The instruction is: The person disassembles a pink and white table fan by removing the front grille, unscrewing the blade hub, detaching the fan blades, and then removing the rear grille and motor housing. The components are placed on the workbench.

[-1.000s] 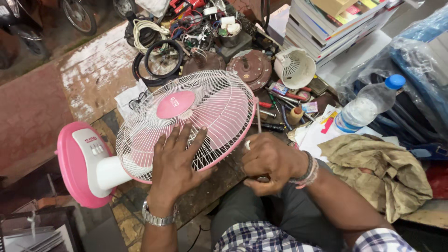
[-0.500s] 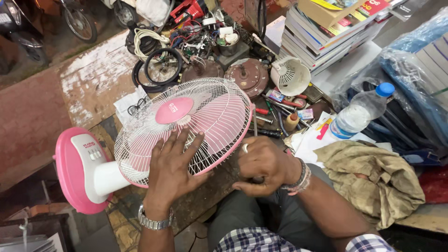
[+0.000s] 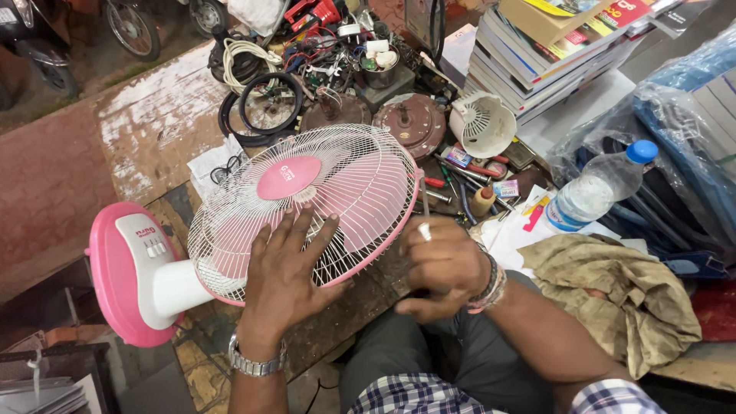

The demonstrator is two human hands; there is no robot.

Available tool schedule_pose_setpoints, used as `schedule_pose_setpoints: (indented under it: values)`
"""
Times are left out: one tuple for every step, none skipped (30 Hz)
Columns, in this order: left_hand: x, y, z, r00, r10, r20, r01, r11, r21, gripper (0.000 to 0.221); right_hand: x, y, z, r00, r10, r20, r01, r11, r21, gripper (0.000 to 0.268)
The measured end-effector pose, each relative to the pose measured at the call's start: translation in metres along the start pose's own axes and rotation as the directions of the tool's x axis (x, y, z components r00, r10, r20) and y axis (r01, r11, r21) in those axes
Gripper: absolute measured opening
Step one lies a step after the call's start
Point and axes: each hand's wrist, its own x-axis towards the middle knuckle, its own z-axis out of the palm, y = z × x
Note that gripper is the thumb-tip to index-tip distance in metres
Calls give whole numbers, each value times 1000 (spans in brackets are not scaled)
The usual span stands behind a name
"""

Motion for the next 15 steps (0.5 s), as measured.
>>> schedule_pose_setpoints:
  values:
    - [1,0,-1,1000,-10,15,11,1000,-2,97,5,-3,-3,999,-1,43,5,995,-96,32]
    - [2,1,-1,999,-21,29,21,1000,-4,97,10,-9,-6,996,2,86,14,982,-190,31]
    - [3,1,-1,1000,-11,9,11,1000,-11,98,15,-17,-6,992,10,128,26,960,-278,31]
    - [3,2,-2,1000,-2,-12,1,1000,-19,98,19,-28,-7,989,107,98,-54,900,-433,34]
    - [2,2,-2,999,2,-33,-3,1000,-26,99,21,-44,-10,979,195,56,-129,811,-570,40]
    - [2,2,-2,1000,4,-22,-5,1000,-22,99,22,-65,-11,941,339,5,-239,674,-699,50]
    - [1,2,-2,1000,2,-15,-2,1000,-21,98,23,-84,-10,884,463,-61,-320,506,-801,63]
    - [2,2,-1,1000,-1,-8,0,1000,-19,98,23,-94,-12,657,753,-9,-375,317,-871,75]
    - [0,1,-2,1000,-13,2,13,1000,-23,97,22,-100,-12,334,943,-15,-351,110,-930,87]
    - [-1,2,-2,1000,-26,11,26,999,-27,97,20,-103,-13,197,980,15,-302,75,-950,83]
    - [1,3,-2,1000,-27,12,27,999,-32,97,19,-105,-14,58,998,24,-243,37,-969,79]
    - [0,4,-4,1000,-25,3,25,999,-38,97,17,-108,-13,-83,996,24,-179,8,-984,75]
    - [2,5,-5,1000,-15,-10,15,999,-42,97,16,-106,-12,202,979,-2,-243,48,-969,66]
    - [4,7,-6,1000,-5,-23,4,999,-45,97,14,-104,-8,470,882,-42,-286,107,-952,57]
    - [5,8,-8,1000,-20,-19,20,999,-47,97,13,-103,-3,697,711,-94,-309,179,-934,49]
